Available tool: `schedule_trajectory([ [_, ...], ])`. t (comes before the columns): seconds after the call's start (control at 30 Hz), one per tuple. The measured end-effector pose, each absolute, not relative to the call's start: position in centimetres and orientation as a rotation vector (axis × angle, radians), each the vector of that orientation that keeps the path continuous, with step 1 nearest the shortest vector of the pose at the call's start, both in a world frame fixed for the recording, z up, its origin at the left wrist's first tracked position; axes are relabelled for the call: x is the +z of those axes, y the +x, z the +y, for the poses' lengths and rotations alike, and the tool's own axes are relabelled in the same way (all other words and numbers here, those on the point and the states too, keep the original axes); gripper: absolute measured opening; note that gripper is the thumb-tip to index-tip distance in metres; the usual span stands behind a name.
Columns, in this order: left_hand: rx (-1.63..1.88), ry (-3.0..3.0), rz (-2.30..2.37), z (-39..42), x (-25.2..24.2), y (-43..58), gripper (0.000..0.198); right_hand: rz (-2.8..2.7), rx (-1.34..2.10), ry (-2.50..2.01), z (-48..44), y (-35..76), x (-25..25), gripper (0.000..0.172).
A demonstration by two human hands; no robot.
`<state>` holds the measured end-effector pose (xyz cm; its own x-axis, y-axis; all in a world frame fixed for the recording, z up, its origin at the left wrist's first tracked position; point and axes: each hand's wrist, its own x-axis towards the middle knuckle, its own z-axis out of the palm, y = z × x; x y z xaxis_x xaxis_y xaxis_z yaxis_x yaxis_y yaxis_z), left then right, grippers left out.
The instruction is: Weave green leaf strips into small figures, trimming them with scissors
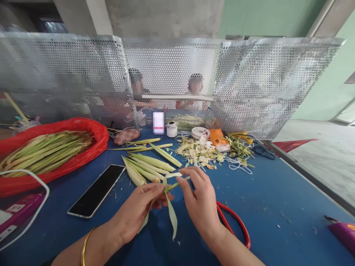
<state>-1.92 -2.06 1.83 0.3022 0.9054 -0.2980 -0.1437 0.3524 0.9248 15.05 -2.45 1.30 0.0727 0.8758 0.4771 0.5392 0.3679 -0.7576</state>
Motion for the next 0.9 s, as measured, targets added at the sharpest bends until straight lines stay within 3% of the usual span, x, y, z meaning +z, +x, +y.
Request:
schedule_trajectory([
  [0.23, 1.052, 0.847, 1.037, -1.6, 2.1, -2.2, 0.019, -1.839, 0.906, -1.333, -3.4, 13.9, 1.4, 0.03],
  [0.47, 1.223, 0.779, 1.03, -1.7, 1.6, -1.6, 0.014, -1.914, 0.92, -1.318, -3.7, 13.5, 0.4, 0.039],
  [0.57, 1.195, 0.824, 1.008, -1.8, 1.6, -1.6, 0.012, -1.778, 0.921, -1.324, -3.3, 13.7, 0.4, 0.034],
  [0.77, 1.092, 1.568, 1.025, -2.9, 0.6, -1.6, 0.016, -1.187, 1.116, -1.213, -2.8, 13.7, 0.9, 0.035],
  [0.9, 1.325, 2.257, 1.101, -3.2, -0.2, -1.7, 0.019, -1.158, 1.099, -1.175, -2.9, 13.8, 1.2, 0.029],
])
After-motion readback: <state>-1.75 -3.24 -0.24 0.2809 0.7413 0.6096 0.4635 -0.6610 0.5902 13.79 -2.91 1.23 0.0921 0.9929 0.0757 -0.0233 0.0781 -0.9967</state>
